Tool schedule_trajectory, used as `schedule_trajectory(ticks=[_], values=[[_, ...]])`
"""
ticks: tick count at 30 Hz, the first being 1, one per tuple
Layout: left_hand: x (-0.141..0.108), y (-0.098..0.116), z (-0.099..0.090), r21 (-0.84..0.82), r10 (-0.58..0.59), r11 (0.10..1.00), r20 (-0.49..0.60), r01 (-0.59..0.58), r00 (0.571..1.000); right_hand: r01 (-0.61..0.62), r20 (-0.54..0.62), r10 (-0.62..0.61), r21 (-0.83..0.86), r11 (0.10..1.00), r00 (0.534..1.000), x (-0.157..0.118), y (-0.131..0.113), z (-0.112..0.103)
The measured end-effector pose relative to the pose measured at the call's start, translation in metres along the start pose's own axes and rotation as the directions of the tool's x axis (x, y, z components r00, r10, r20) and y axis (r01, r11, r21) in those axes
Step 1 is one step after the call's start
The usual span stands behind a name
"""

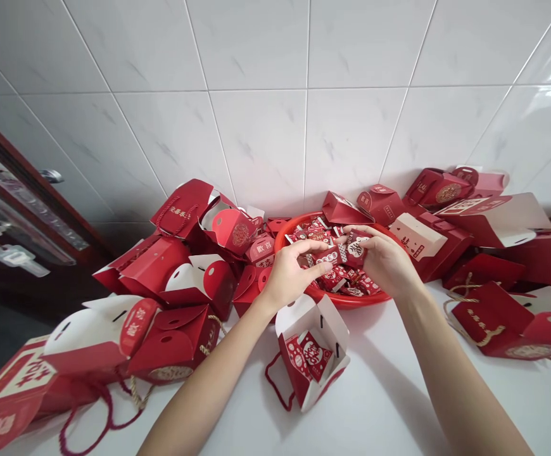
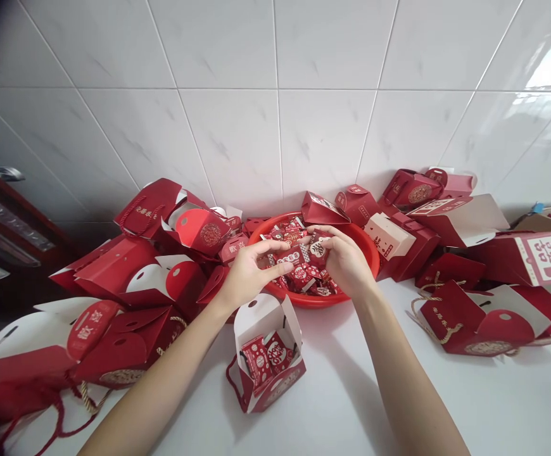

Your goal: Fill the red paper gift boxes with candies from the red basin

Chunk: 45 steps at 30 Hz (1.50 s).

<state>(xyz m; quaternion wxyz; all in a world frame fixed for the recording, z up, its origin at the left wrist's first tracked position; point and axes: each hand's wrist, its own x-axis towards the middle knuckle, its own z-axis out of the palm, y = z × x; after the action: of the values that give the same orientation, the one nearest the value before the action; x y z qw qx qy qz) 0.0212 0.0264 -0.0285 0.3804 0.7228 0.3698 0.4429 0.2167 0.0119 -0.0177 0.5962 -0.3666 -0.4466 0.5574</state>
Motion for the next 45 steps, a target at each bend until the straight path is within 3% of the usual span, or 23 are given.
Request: schedule_trajectory(ticks=[8,15,20,27,32,36,39,42,45], values=[[0.003,-0.005,-0.002,0.013,-0.026,1.0,-0.059,0.027,0.998,0.04,0.005,-0.04,-0.051,0.998,0.999,0.0,0.003,-0.001],[0.002,0.001,-0.003,-0.223,-0.116,0.966,0.08,0.131,0.99,0.089,0.057,-0.085,-0.072,0.993,0.995,-0.007,-0.001,0.002],[-0.001,0.008,-0.001,-0.401,-0.192,0.891,0.093,0.213,0.977,0.149,0.056,-0.142,-0.135,0.98,0.988,-0.01,-0.001,0.004],[-0.011,0.029,-0.007,-0.257,-0.048,0.963,0.117,0.077,0.992,0.311,0.155,-0.284,-0.202,0.928,0.946,-0.02,-0.005,0.012],[-0.015,0.034,-0.008,-0.315,0.016,0.949,0.054,0.001,0.998,0.285,0.19,-0.253,-0.167,0.944,0.949,-0.028,-0.01,0.019],[-0.016,0.037,-0.02,-0.188,0.049,0.981,0.042,-0.04,0.998,0.253,0.198,-0.218,-0.179,0.951,0.956,-0.03,-0.013,0.02],[-0.018,0.042,-0.035,0.048,0.033,0.998,0.111,-0.039,0.993,0.256,0.158,-0.225,-0.214,0.943,0.961,-0.032,-0.017,0.02],[-0.02,0.043,-0.046,0.333,0.003,0.941,0.158,-0.056,0.987,0.283,0.158,-0.247,-0.268,0.921,0.956,-0.032,-0.023,0.018],[-0.02,0.041,-0.05,0.454,-0.027,0.889,0.171,-0.054,0.985,0.338,0.129,-0.313,-0.312,0.888,0.941,-0.032,-0.031,0.012]])
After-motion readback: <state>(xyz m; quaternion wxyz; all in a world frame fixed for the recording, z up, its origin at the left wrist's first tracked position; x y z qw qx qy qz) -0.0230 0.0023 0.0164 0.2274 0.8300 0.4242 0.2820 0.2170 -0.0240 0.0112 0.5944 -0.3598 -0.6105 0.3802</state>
